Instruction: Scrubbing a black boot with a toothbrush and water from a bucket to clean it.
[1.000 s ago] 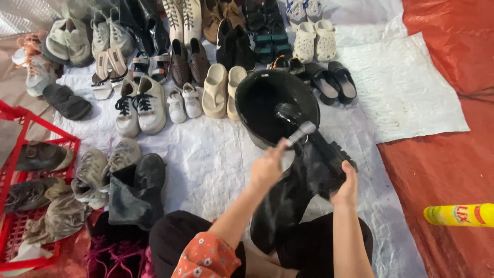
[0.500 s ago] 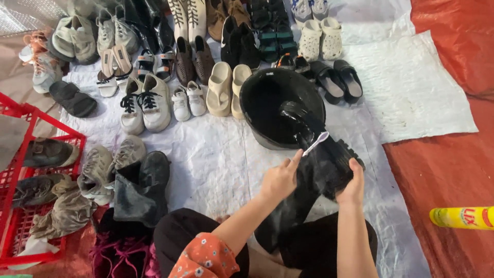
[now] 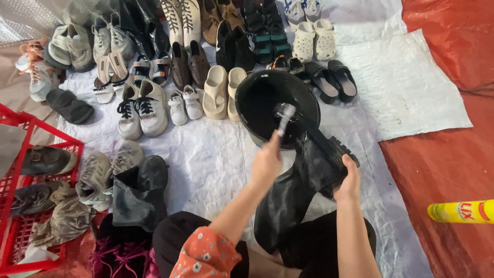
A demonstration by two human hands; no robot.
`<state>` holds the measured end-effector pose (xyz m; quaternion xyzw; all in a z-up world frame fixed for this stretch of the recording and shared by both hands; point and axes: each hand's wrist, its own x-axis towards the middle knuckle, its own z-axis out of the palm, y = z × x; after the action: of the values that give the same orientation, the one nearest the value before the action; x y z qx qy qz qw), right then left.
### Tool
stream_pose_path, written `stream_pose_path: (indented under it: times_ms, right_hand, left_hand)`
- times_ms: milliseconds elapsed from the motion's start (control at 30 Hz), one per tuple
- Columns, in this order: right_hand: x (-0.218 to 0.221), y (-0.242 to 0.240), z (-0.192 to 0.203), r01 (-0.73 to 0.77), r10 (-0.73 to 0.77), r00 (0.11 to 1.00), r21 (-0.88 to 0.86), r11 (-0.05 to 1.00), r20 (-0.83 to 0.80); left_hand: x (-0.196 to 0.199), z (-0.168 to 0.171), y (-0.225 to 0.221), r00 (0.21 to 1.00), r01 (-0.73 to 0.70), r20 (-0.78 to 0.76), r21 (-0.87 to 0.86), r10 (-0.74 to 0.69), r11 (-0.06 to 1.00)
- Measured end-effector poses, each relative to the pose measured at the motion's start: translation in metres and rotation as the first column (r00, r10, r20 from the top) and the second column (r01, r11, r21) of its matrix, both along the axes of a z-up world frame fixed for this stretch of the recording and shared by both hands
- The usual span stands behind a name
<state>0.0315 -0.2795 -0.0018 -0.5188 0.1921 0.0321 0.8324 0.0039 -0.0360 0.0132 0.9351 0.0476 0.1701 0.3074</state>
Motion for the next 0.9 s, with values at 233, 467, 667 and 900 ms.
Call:
stream_pose_path:
  times_ms: [233,467,667,900]
  right_hand:
    - [-0.006,0.001,0.007,-0.005,0.005,1.0,-0.014,1.0,0.001]
    - [-0.011,0.006,0.012,0.026,-0.026,1.0,0.054,0.998,-0.002]
    - [-0.018,0.015,0.044,0.008,-0.008,0.999,0.01,1.0,-0.034]
    - [-0.005,0.006,0.012,0.088,-0.086,0.994,0.033,0.996,-0.06]
  left_hand:
    - [-0.019,-0.021,-0.012,0.98,0.108,0.13,0.273,-0.148,0.956]
    - [0.037,-0.005,0.023,0.999,-0.03,-0.03,0.066,0.033,0.997]
    - [0.022,0.019,0.013,0.991,-0.047,0.132,0.227,0.017,0.973]
    - [0.015,-0.064,0.03,0.919,-0.024,0.329,0.595,-0.216,0.803]
